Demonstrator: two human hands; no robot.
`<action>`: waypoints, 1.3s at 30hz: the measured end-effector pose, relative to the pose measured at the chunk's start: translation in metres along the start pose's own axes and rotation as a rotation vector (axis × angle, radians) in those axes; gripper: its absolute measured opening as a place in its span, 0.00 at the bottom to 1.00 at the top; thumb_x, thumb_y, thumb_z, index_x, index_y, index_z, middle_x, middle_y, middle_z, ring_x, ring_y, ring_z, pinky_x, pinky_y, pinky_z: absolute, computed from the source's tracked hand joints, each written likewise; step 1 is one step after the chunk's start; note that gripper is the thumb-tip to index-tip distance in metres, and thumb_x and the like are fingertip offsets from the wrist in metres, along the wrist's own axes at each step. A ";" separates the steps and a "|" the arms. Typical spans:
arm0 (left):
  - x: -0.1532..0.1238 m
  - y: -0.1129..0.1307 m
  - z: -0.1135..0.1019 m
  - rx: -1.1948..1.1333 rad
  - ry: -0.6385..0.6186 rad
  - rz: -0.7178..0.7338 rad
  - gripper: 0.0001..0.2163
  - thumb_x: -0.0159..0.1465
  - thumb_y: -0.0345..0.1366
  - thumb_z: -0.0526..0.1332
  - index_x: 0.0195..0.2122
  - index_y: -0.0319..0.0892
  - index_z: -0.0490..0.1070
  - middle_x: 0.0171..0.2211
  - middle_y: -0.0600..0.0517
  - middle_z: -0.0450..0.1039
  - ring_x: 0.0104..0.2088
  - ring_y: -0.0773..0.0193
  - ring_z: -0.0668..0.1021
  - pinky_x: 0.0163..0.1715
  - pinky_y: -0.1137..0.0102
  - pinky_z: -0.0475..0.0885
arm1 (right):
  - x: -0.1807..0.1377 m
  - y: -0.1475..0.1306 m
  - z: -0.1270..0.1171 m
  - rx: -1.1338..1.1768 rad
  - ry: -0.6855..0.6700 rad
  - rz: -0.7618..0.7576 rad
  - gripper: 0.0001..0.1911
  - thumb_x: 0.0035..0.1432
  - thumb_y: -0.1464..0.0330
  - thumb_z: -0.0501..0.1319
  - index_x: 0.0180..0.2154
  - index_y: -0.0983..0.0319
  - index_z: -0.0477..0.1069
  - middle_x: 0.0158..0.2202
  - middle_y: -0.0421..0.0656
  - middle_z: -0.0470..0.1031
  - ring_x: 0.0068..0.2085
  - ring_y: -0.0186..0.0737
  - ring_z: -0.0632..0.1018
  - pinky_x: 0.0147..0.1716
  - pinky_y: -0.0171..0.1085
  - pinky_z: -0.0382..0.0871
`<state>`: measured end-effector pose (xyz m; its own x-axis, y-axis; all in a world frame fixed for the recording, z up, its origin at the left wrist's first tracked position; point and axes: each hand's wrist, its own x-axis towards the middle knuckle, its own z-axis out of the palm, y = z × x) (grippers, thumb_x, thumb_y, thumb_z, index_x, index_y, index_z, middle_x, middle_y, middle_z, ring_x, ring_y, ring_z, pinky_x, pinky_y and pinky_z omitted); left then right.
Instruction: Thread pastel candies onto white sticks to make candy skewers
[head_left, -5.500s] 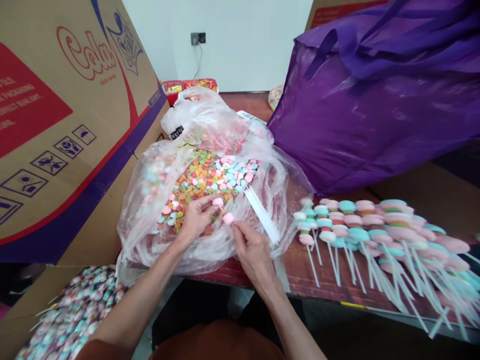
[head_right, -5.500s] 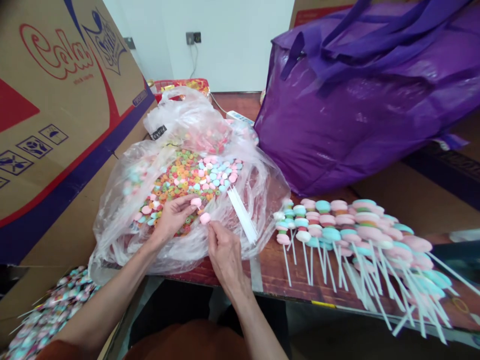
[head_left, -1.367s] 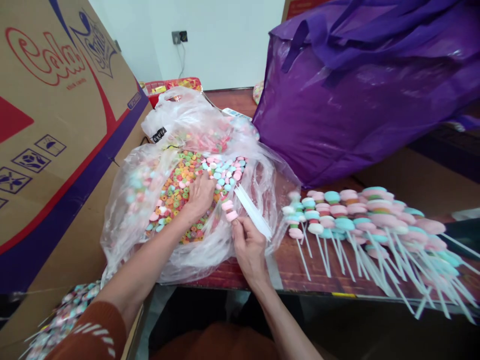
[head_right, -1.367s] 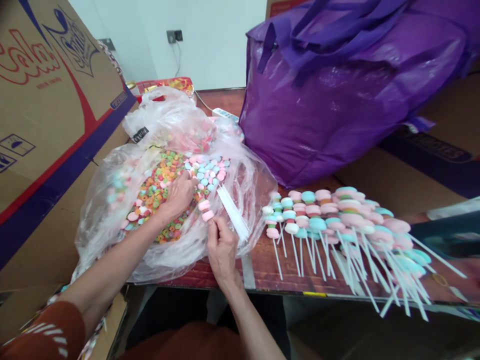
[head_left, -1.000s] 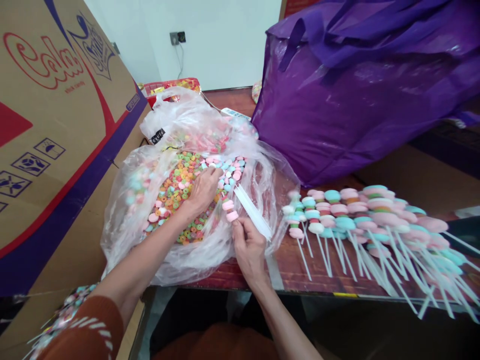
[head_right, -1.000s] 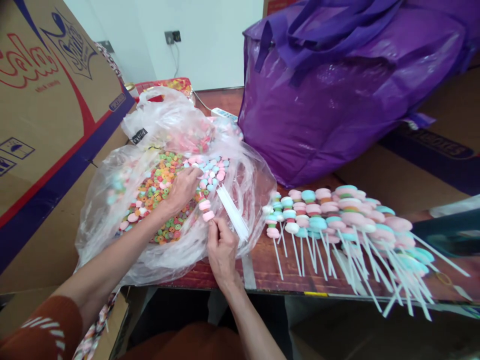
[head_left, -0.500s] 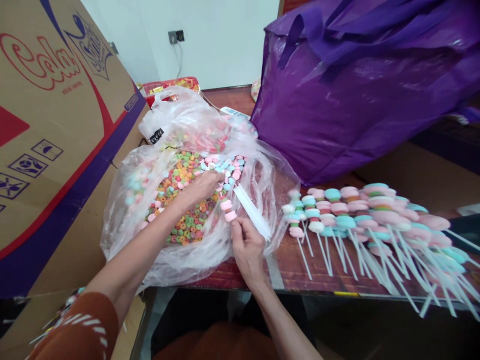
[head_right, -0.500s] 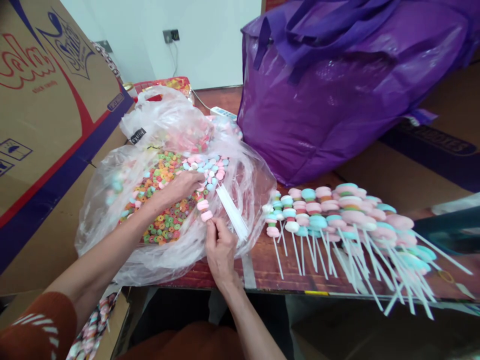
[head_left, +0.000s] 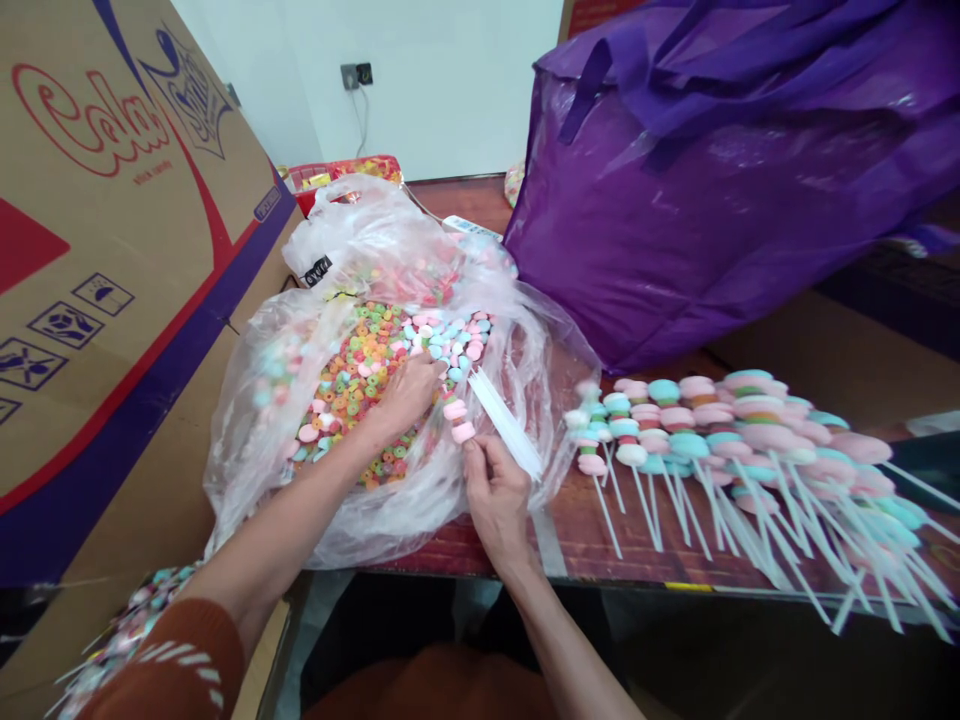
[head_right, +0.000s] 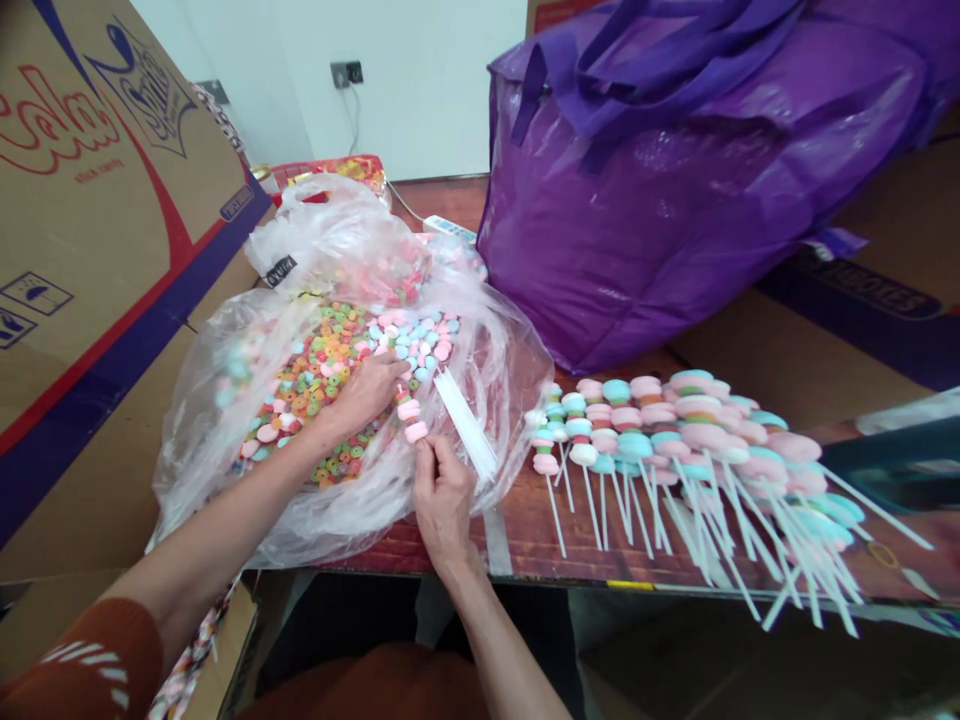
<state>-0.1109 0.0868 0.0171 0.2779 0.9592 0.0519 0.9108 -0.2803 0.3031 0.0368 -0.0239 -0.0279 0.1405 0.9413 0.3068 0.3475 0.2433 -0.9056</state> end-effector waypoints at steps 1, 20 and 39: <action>0.001 0.004 -0.001 0.015 -0.008 -0.031 0.10 0.64 0.28 0.53 0.35 0.39 0.75 0.36 0.44 0.72 0.35 0.58 0.74 0.36 0.67 0.65 | 0.000 0.000 0.000 0.002 -0.001 -0.002 0.14 0.66 0.64 0.55 0.32 0.63 0.73 0.22 0.34 0.62 0.23 0.31 0.62 0.25 0.32 0.57; -0.042 -0.004 -0.004 -1.366 0.240 -0.184 0.17 0.55 0.42 0.71 0.42 0.38 0.80 0.40 0.48 0.81 0.39 0.64 0.79 0.43 0.71 0.72 | -0.001 0.004 0.002 0.016 -0.056 -0.037 0.13 0.66 0.65 0.55 0.32 0.63 0.73 0.23 0.35 0.65 0.24 0.31 0.64 0.26 0.32 0.57; -0.052 -0.010 0.015 -1.204 0.390 -0.306 0.16 0.54 0.31 0.67 0.45 0.37 0.77 0.36 0.49 0.80 0.34 0.65 0.80 0.37 0.72 0.74 | -0.003 0.004 0.002 -0.028 -0.117 -0.103 0.12 0.67 0.67 0.55 0.32 0.63 0.73 0.23 0.35 0.65 0.23 0.30 0.64 0.25 0.30 0.57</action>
<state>-0.1295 0.0390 -0.0027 -0.1827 0.9824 0.0393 0.0206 -0.0362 0.9991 0.0360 -0.0254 -0.0328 -0.0053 0.9329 0.3602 0.3808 0.3350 -0.8619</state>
